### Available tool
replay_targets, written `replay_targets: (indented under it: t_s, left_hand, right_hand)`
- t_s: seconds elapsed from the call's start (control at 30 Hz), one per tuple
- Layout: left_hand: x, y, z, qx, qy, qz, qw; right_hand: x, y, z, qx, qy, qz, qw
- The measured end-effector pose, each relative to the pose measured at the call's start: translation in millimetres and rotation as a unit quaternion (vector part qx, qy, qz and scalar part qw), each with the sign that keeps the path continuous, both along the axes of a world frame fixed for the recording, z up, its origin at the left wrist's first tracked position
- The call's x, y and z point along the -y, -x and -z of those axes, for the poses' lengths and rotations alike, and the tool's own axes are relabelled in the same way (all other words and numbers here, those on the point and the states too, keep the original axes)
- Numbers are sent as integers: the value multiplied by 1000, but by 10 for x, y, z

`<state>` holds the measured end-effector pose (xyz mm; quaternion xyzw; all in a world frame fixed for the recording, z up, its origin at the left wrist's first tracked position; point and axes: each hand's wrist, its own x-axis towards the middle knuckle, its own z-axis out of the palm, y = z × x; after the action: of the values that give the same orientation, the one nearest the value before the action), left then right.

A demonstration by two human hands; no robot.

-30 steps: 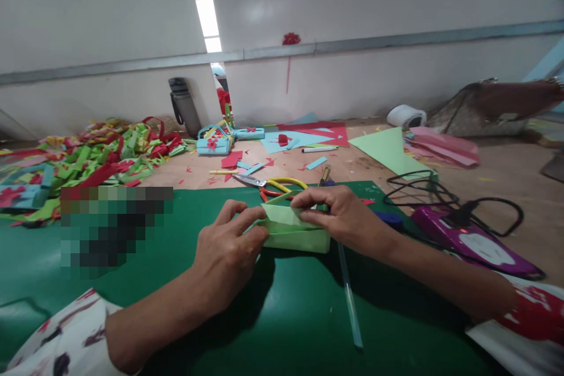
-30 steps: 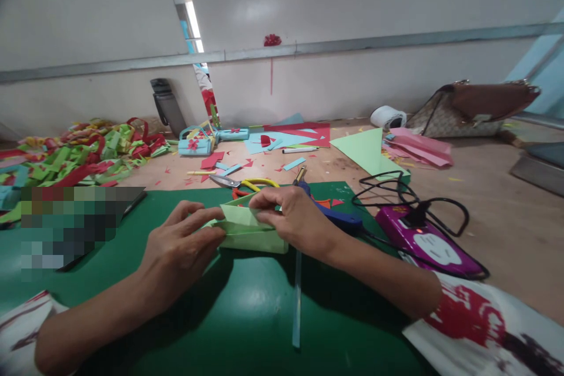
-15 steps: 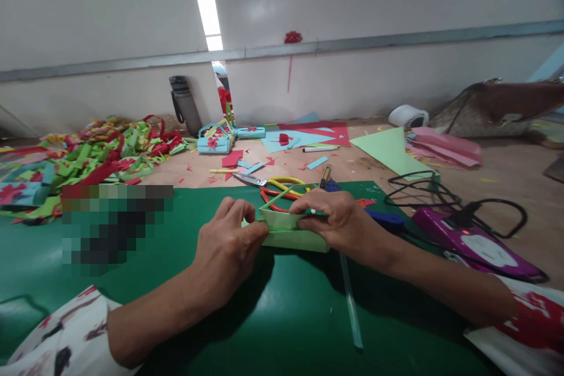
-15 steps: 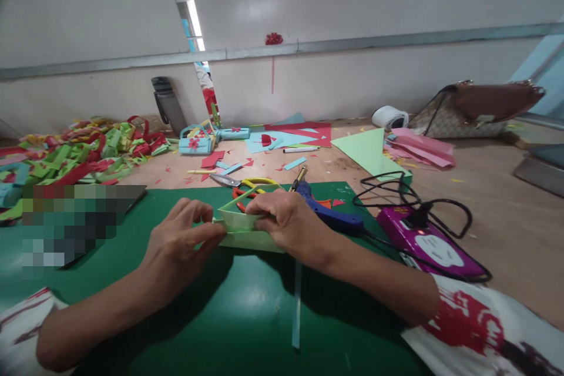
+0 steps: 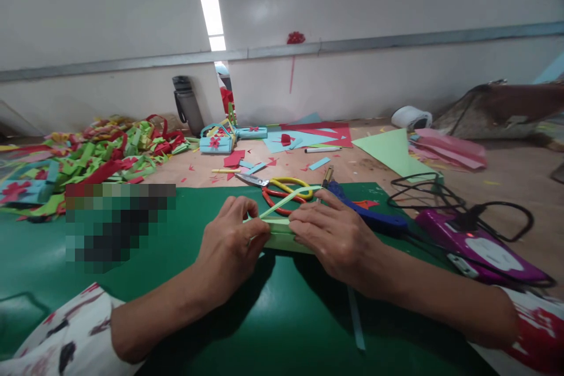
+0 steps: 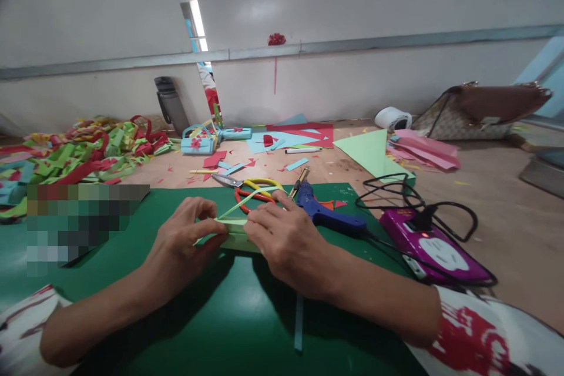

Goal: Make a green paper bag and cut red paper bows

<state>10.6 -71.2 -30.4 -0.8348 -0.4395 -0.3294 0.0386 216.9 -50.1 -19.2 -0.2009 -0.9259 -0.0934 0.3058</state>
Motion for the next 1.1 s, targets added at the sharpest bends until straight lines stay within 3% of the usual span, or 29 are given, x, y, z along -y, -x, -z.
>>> replay_targets:
  t_s: [0.2,0.37,0.57,0.8,1.0,1.1]
  left_hand:
    - [-2,44,-28,64,33,27,997]
    - [-1,145,-144,126,144,-3,981]
    - [-32,117,-225,170,299,94,934]
    - [-45,2,-176,264,441,91,853]
    - [-16,-24,-208,284,451,100,840]
    - [-21,-13,-185,274,443,101,848]
  right_hand:
    - [127,-13,-16,50,-102,14,993]
    - [228,-3,-24,81,-170,-1,982]
    - [290,16,33,118,-249,2,961]
    - [318,3,53,144,-251,21,957]
    - [329,-3,44,137,-231,11,963]
    - [335,-36,-63,103,-188,-20,977]
